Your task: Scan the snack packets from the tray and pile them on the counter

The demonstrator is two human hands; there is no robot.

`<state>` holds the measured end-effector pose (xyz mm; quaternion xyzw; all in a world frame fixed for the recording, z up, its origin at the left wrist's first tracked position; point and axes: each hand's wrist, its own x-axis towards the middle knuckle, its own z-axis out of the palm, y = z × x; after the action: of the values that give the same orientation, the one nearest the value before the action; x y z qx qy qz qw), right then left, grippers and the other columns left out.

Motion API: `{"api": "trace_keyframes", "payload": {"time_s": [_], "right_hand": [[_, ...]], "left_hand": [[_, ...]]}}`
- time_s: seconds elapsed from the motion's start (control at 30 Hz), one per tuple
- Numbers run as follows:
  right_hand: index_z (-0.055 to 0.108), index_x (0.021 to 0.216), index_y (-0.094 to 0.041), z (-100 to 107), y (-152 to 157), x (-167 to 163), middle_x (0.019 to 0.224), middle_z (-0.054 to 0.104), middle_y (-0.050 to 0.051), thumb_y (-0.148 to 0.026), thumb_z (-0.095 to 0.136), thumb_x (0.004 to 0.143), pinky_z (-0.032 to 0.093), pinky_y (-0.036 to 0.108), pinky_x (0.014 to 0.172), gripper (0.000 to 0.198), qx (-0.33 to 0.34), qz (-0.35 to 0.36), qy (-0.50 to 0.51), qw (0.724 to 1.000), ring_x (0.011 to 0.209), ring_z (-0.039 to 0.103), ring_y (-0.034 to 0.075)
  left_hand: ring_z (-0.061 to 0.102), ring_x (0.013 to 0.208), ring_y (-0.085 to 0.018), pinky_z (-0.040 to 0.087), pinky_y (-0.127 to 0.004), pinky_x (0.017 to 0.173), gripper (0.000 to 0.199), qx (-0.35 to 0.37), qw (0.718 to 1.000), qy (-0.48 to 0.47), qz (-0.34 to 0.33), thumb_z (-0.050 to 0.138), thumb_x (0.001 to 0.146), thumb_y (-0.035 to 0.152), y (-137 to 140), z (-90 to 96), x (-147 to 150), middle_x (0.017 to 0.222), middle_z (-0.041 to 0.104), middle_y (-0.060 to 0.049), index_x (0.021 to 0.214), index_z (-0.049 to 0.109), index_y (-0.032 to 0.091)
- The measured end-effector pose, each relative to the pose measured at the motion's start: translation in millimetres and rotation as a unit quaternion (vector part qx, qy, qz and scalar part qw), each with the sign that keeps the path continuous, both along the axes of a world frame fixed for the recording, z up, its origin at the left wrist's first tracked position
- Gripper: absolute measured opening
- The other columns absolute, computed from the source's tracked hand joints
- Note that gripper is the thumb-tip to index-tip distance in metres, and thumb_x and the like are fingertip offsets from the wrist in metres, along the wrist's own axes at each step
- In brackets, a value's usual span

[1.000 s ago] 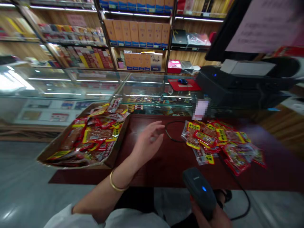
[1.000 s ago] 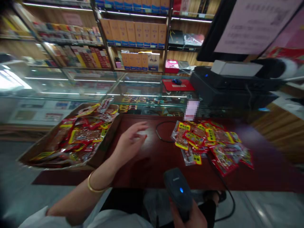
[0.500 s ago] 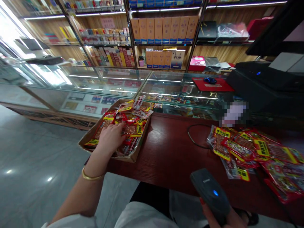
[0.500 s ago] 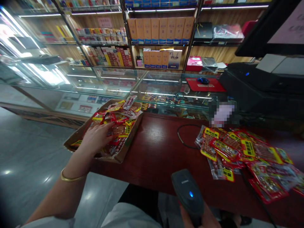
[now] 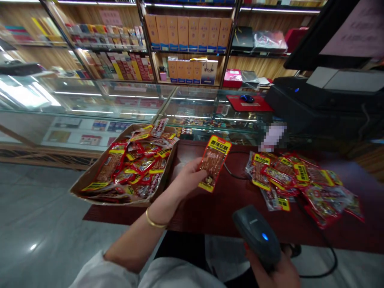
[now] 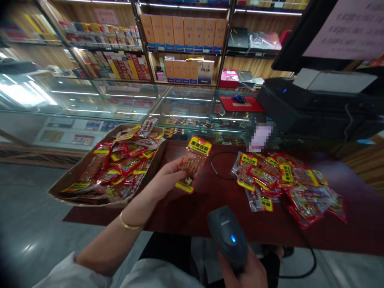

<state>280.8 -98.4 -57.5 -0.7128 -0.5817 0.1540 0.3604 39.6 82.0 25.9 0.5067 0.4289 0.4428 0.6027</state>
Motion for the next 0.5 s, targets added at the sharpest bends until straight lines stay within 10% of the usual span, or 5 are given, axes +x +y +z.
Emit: {"api": "trace_keyframes", "payload": {"time_s": [0.3, 0.43, 0.5], "right_hand": [[0.08, 0.083, -0.023, -2, -5, 2, 0.079, 0.079, 0.008, -0.073, 0.058, 0.084, 0.058, 0.033, 0.064, 0.054, 0.001, -0.027, 0.022, 0.999, 0.073, 0.076, 0.03], [0.079, 0.084, -0.021, -3, 1, -1, 0.078, 0.078, 0.008, -0.072, 0.057, 0.086, 0.059, 0.033, 0.072, 0.055, 0.008, -0.008, 0.023, 1.0, 0.073, 0.075, 0.028], [0.078, 0.086, -0.021, -2, 4, 0, 0.079, 0.079, 0.008, -0.07, 0.057, 0.087, 0.06, 0.031, 0.069, 0.053, 0.009, 0.011, 0.023, 1.0, 0.074, 0.076, 0.027]], "left_hand": [[0.072, 0.081, -0.017, 0.056, -0.03, 0.079, 0.045, -0.14, 0.973, -0.184, -0.028, 0.076, 0.068, 0.014, 36, -75.8, 28, 0.102, 0.077, -0.006, 0.113, 0.072, 0.018], [0.071, 0.097, -0.022, 0.055, -0.04, 0.093, 0.033, 0.036, 0.999, -0.017, 0.025, 0.064, 0.084, 0.018, 37, -80.8, 24, 0.113, 0.076, -0.008, 0.115, 0.075, 0.021], [0.066, 0.112, -0.024, 0.048, -0.043, 0.104, 0.035, 0.191, 0.967, 0.157, 0.059, 0.057, 0.087, 0.012, 39, -80.2, 22, 0.12, 0.075, -0.008, 0.113, 0.078, 0.023]]}}
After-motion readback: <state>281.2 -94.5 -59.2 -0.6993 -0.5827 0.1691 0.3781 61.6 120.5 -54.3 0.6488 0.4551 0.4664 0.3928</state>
